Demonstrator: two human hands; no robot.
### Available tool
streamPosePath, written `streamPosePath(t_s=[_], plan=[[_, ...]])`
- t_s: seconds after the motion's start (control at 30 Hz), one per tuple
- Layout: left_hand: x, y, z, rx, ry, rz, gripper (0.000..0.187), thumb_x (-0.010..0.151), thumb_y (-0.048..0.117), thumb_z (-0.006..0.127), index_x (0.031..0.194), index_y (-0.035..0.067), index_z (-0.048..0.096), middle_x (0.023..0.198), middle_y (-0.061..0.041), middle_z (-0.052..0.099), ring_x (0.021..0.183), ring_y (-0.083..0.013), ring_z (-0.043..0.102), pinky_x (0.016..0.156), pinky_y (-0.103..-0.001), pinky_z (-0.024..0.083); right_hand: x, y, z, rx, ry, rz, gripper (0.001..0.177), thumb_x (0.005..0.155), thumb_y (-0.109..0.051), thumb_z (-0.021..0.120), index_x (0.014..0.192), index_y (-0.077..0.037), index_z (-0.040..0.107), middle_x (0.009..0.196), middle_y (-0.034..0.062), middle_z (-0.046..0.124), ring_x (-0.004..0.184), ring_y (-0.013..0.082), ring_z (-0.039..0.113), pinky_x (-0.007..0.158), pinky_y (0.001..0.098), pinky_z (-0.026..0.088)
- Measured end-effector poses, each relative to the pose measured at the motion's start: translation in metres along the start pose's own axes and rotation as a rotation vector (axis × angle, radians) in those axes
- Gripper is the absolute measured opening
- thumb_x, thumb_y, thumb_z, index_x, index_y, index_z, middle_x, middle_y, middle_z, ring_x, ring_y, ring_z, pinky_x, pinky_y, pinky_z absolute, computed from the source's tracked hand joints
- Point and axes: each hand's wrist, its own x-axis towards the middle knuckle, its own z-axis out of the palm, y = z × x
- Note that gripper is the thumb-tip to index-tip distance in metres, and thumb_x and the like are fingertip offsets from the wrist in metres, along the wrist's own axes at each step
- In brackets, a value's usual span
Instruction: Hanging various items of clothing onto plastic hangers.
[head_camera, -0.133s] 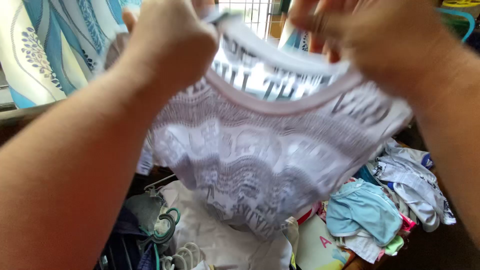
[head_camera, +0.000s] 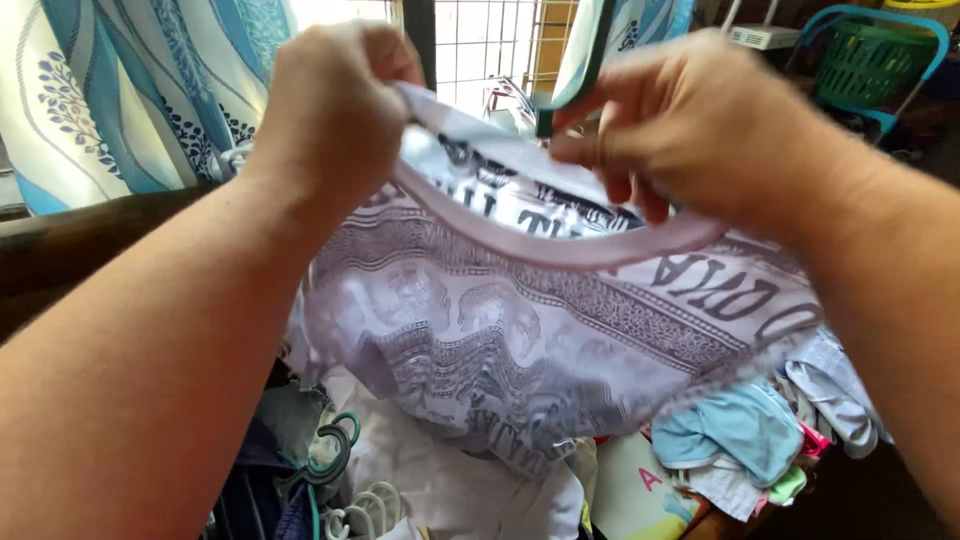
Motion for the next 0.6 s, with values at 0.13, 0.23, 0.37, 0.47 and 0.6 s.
streamPosePath(t_s=[0.13, 0.23, 0.37, 0.47, 0.6], plan=[[-0.018, -0.007, -0.005, 0.125, -0.167, -0.250, 0.016, 0.102, 0.005, 0.058, 0.098, 0.003, 0.073, 0.084, -0.017, 0.072, 0.059, -0.0247, 0.071, 0.047, -0.032, 0.052, -0.006, 0.030, 0.010, 0.107, -0.148, 0.210, 0.021, 0.088, -0.020, 0.076, 0.106, -0.012, 0.081, 0.062, 0.0078, 0.065, 0.047, 0.0132, 0.054, 0.044, 0.0304, 0.047], [-0.033, -0.026, -0.007, 0.113, -0.225, -0.485, 0.015, 0.097, 0.000, 0.059, 0.093, 0.002, 0.073, 0.082, -0.015, 0.072, 0.065, -0.0266, 0.070, 0.051, -0.034, 0.057, -0.012, 0.039, 0.009, 0.167, -0.139, 0.221, 0.021, 0.086, -0.018, 0.078, 0.104, -0.008, 0.080, 0.063, 0.0064, 0.064, 0.050, 0.0115, 0.056, 0.045, 0.0290, 0.047], [-0.049, -0.041, -0.002, 0.112, -0.206, -0.514, 0.020, 0.089, -0.005, 0.058, 0.093, 0.004, 0.076, 0.081, -0.012, 0.072, 0.067, -0.0212, 0.070, 0.056, -0.035, 0.057, -0.023, 0.048, 0.013, 0.238, -0.111, 0.228, 0.021, 0.085, -0.016, 0.076, 0.102, -0.004, 0.078, 0.064, 0.0056, 0.067, 0.052, 0.0109, 0.057, 0.047, 0.0281, 0.048], [-0.062, -0.048, 0.001, 0.120, -0.202, -0.538, 0.018, 0.092, 0.004, 0.058, 0.092, 0.004, 0.077, 0.076, -0.013, 0.072, 0.068, -0.0211, 0.069, 0.064, -0.036, 0.054, -0.033, 0.058, 0.019, 0.330, -0.088, 0.232, 0.019, 0.086, -0.013, 0.074, 0.100, 0.000, 0.076, 0.067, 0.0063, 0.068, 0.055, 0.0112, 0.060, 0.049, 0.0279, 0.051], [-0.072, -0.072, 0.010, -0.233, -0.109, -0.708, 0.022, 0.096, 0.009, 0.053, 0.091, 0.004, 0.074, 0.074, -0.006, 0.068, 0.063, -0.0161, 0.061, 0.059, -0.034, 0.049, -0.048, 0.083, 0.026, 0.479, -0.014, 0.274, 0.017, 0.090, -0.013, 0.072, 0.098, 0.001, 0.075, 0.072, 0.0088, 0.069, 0.061, 0.0148, 0.063, 0.055, 0.0307, 0.053]])
